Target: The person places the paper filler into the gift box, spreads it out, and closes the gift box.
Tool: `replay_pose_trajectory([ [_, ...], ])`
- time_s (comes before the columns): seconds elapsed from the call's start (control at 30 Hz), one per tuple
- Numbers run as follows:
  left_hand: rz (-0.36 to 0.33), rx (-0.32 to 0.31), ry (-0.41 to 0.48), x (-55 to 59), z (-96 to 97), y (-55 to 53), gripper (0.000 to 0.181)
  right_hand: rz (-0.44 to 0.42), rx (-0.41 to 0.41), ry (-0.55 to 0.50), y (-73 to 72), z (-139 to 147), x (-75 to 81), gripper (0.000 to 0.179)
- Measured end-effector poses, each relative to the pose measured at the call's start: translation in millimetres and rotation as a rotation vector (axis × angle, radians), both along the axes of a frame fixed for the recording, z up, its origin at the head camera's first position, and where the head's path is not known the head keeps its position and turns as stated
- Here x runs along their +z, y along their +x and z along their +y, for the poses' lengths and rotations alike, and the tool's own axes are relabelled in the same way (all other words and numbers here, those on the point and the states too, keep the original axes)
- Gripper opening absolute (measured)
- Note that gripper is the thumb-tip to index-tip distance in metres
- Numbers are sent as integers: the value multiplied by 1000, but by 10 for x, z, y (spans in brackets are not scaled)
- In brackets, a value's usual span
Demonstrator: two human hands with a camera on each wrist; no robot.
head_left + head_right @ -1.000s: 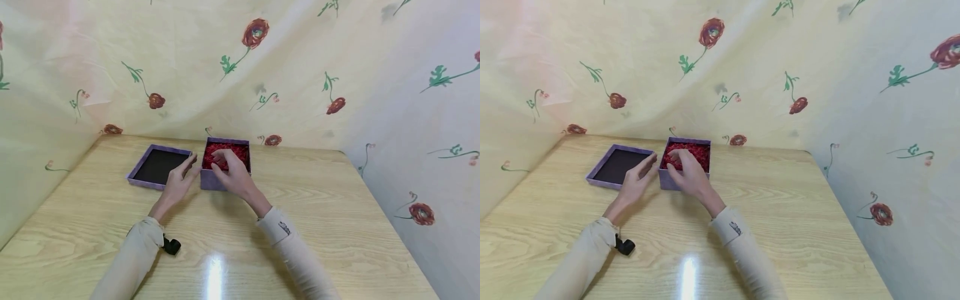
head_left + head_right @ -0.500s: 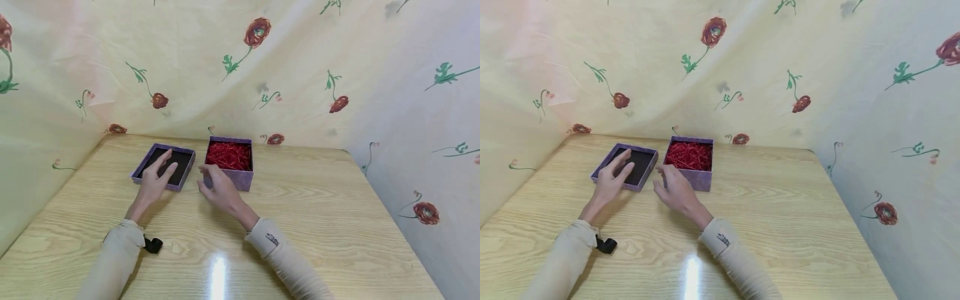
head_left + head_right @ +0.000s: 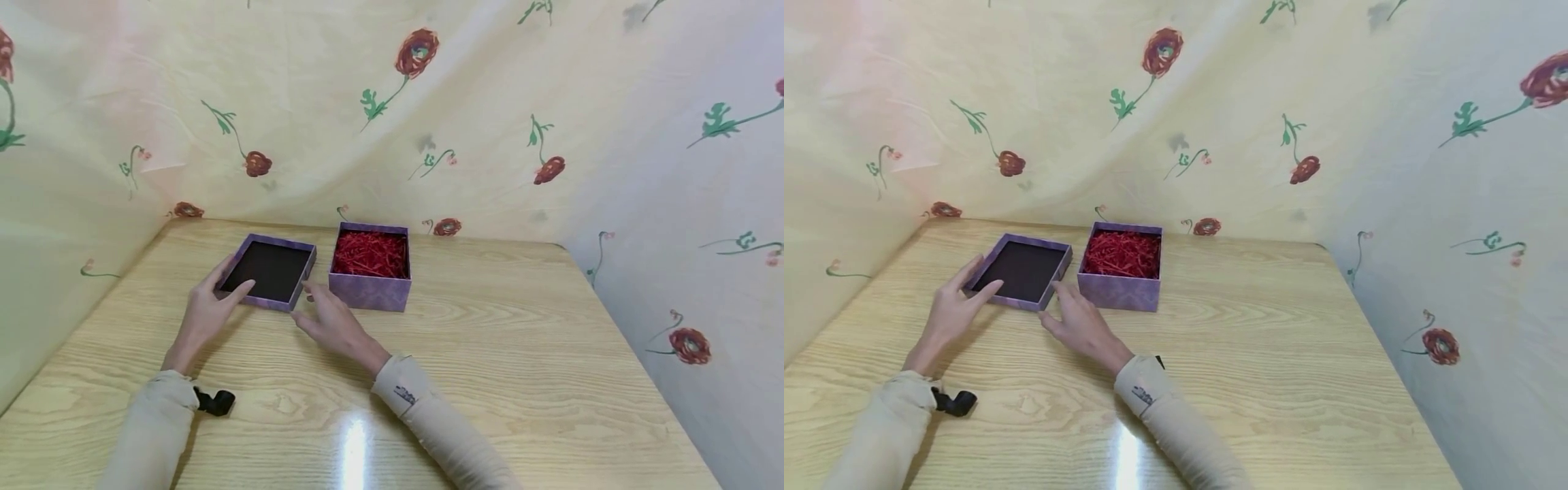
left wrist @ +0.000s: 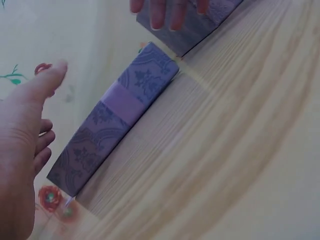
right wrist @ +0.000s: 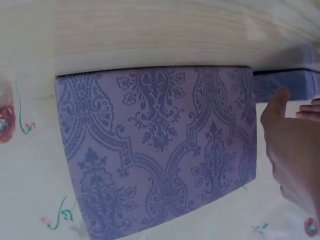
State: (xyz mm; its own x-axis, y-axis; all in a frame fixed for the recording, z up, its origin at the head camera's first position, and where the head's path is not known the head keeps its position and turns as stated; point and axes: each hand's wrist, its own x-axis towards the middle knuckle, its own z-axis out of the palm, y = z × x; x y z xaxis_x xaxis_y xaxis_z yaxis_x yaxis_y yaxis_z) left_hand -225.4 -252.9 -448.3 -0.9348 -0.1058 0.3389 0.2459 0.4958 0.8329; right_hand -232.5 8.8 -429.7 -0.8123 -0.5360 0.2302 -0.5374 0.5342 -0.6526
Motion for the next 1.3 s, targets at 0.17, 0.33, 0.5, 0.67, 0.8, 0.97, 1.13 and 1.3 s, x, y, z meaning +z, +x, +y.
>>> replay_pose_trajectory([
  [0.17, -65, -3, -28, -9, -116, 43, 82, -68, -20, 10, -29, -69, -29, 72],
  [0.33, -107, -15, -36, 8, -203, 79, 87, -109, -44, -6, -47, -118, -27, 77],
  [0.5, -147, -39, -81, -7, -289, 93, 90, -136, -56, -17, -89, -157, -30, 78],
  [0.67, -141, -70, -147, -46, -351, 74, 90, -152, -53, -42, -126, -177, -26, 77],
  [0.8, -135, -78, -184, -79, -376, 64, 87, -155, -47, -56, -155, -192, -41, 78],
  [0.97, -150, -69, -220, -100, -388, 51, 86, -159, -49, -57, -188, -215, -64, 79],
  [1.13, -150, -62, -233, -120, -400, 30, 85, -167, -68, -56, -210, -241, -70, 78],
  [1.3, -156, -57, -235, -121, -411, 14, 86, -161, -78, -59, -230, -276, -85, 79],
])
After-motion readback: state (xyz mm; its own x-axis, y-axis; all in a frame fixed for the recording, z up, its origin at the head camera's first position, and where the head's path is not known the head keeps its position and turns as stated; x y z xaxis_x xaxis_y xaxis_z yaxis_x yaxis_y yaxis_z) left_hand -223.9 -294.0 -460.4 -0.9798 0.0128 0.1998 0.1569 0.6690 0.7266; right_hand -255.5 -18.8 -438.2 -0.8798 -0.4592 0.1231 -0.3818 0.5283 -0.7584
